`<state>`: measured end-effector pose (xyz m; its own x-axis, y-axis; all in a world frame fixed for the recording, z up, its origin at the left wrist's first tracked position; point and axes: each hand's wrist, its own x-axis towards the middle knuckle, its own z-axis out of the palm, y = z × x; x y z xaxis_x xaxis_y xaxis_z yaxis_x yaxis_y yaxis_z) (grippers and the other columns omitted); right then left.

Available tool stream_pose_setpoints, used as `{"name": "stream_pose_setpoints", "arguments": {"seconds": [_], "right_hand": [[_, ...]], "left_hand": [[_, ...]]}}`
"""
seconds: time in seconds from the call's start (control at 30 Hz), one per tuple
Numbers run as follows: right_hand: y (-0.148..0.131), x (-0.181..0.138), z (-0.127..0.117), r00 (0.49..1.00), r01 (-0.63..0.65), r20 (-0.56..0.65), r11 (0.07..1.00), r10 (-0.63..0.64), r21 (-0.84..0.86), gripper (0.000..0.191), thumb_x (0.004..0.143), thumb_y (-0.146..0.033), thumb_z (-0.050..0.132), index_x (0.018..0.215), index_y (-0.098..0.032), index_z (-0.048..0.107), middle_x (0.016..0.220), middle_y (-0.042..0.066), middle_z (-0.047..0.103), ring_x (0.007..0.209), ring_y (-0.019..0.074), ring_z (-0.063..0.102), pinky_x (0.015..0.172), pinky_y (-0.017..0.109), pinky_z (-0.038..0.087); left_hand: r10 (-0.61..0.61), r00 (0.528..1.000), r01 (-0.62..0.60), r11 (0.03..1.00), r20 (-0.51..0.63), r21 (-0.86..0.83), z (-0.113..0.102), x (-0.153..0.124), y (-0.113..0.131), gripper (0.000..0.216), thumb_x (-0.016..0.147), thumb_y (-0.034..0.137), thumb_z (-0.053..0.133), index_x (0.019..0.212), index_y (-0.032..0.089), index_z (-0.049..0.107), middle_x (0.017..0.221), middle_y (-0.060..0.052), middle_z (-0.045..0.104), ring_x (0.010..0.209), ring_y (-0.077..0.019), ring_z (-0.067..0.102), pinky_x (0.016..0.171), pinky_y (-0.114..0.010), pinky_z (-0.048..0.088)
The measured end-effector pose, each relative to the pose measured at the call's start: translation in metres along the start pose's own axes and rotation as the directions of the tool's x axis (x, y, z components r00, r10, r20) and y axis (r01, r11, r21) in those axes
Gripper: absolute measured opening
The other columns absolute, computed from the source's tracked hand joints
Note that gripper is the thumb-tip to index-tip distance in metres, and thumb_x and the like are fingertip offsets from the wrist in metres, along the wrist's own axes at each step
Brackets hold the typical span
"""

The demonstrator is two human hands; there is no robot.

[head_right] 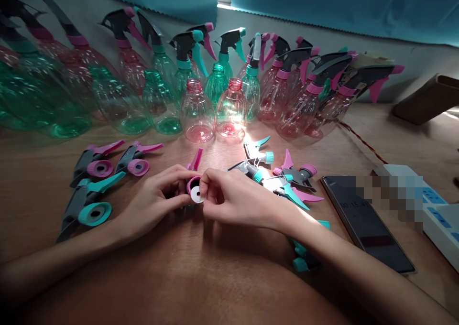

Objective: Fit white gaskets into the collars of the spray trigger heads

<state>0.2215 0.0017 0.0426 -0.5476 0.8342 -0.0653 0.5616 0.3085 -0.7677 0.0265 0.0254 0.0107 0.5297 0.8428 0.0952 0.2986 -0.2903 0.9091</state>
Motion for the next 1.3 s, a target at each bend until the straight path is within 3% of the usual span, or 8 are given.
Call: {"name": "stream_pose_setpoints", "arguments": {"seconds": [0.3, 0.5, 0.67, 0.93, 1.3], "right_hand": [[-0.002, -0.004, -0.006, 0.998, 0.066, -0.007, 0.981, -0.068, -0.183, 0.017, 0.082, -0.018, 0.055, 0.095, -0.02, 0.044, 0.074, -0.003, 0.058, 0.062, 0.0094, 0.054, 0.054, 0.021, 0.038], [-0.003, -0.007, -0.002, 0.983, 0.154, -0.018, 0.882, -0.18, -0.445, 0.015, 0.086, -0.019, 0.053, 0.099, -0.02, 0.047, 0.075, -0.003, 0.06, 0.063, 0.0108, 0.054, 0.056, 0.023, 0.034], [-0.003, -0.009, -0.002, 0.975, 0.175, -0.022, 0.819, -0.223, -0.546, 0.009, 0.088, -0.02, 0.053, 0.096, -0.021, 0.056, 0.073, -0.002, 0.061, 0.062, 0.0115, 0.055, 0.054, 0.023, 0.032], [-0.006, -0.009, -0.018, 0.944, 0.232, -0.087, 0.829, -0.318, -0.508, 0.012, 0.086, -0.022, 0.06, 0.084, -0.021, 0.071, 0.074, 0.001, 0.069, 0.059, 0.0098, 0.058, 0.051, 0.022, 0.035], [-0.003, -0.005, -0.02, 0.953, 0.223, -0.093, 0.874, -0.289, -0.433, 0.013, 0.086, -0.021, 0.061, 0.088, -0.019, 0.073, 0.07, 0.001, 0.071, 0.056, 0.0095, 0.059, 0.053, 0.021, 0.04]], "left_hand": [[-0.025, 1.0, 0.025, 0.997, -0.006, -0.07, 0.002, 0.0, -0.001, 0.025, 0.077, 0.015, 0.065, 0.101, 0.021, 0.066, 0.095, 0.0, 0.057, 0.066, -0.0082, 0.049, 0.053, -0.019, 0.04], [-0.004, 1.0, 0.004, 0.998, 0.01, -0.064, 0.002, 0.0, 0.001, 0.024, 0.077, 0.013, 0.065, 0.1, 0.02, 0.067, 0.09, 0.001, 0.057, 0.063, -0.0072, 0.048, 0.055, -0.02, 0.04], [-0.002, 1.0, 0.003, 0.999, 0.019, -0.048, 0.002, 0.0, -0.001, 0.025, 0.076, 0.011, 0.065, 0.1, 0.02, 0.066, 0.088, 0.002, 0.056, 0.063, -0.007, 0.047, 0.057, -0.02, 0.04], [-0.045, 0.999, 0.045, 0.996, 0.006, -0.076, 0.001, -0.001, 0.002, 0.021, 0.078, 0.026, 0.069, 0.098, 0.021, 0.066, 0.086, 0.003, 0.055, 0.063, -0.007, 0.049, 0.054, -0.02, 0.039], [-0.011, 1.0, 0.013, 0.998, 0.025, -0.063, 0.001, 0.001, -0.001, 0.025, 0.076, 0.026, 0.072, 0.1, 0.021, 0.067, 0.086, 0.004, 0.054, 0.064, -0.0072, 0.047, 0.055, -0.02, 0.037]]}}
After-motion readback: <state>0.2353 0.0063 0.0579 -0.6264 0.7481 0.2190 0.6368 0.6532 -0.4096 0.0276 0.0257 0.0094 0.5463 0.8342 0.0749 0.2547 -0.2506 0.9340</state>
